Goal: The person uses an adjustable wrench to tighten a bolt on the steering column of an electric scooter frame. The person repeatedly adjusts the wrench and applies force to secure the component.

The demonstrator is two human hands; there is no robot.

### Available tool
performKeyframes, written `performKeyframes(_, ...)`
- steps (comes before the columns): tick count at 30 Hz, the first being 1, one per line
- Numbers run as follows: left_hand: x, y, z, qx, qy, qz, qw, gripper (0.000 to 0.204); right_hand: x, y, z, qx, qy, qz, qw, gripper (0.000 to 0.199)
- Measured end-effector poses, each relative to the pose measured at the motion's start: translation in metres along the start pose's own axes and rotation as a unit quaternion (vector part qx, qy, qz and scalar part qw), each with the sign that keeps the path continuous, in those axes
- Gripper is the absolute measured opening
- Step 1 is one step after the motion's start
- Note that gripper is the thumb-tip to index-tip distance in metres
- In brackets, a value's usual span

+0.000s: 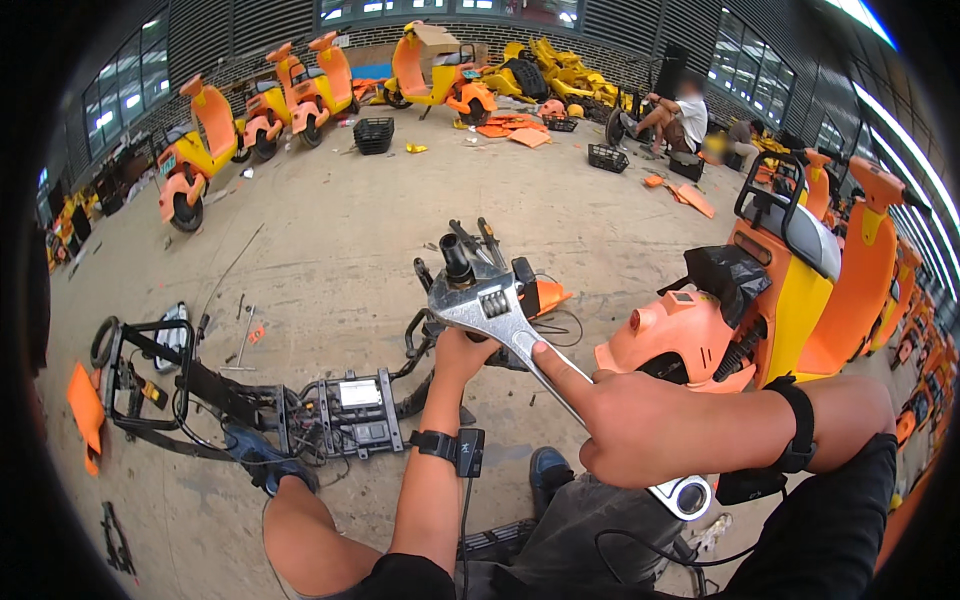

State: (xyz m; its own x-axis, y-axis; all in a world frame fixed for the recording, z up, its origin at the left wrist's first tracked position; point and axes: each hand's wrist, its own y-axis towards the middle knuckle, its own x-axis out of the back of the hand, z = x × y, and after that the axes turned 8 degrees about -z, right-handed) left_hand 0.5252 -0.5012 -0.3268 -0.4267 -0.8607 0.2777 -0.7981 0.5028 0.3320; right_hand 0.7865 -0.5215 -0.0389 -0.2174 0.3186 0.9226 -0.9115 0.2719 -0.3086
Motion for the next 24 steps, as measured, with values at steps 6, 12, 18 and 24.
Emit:
performKeyframes(6, 0.010, -0.002, -0.001, -0.044, -0.003, -0.010, 0.999, 0.033, 0.002, 0.001, -0.006, 0.021, 0.025, 0.013, 0.999, 0.095)
performKeyframes(12, -0.006, -0.001, 0.001, -0.054, -0.032, -0.004, 0.998, 0.037, -0.009, 0.003, -0.018, -0.017, 0.037, 0.018, 0.999, 0.098)
performKeyframes(18, -0.005, -0.036, -0.007, -0.065, 0.261, -0.134, 0.954, 0.049, -0.008, 0.002, -0.003, 0.004, -0.015, 0.020, 1.000, 0.098)
performKeyframes(24, 0.031, -0.056, -0.128, -0.023, -0.185, 0.501, 0.845, 0.069, -0.012, 0.000, -0.014, -0.021, -0.021, 0.008, 1.000, 0.099)
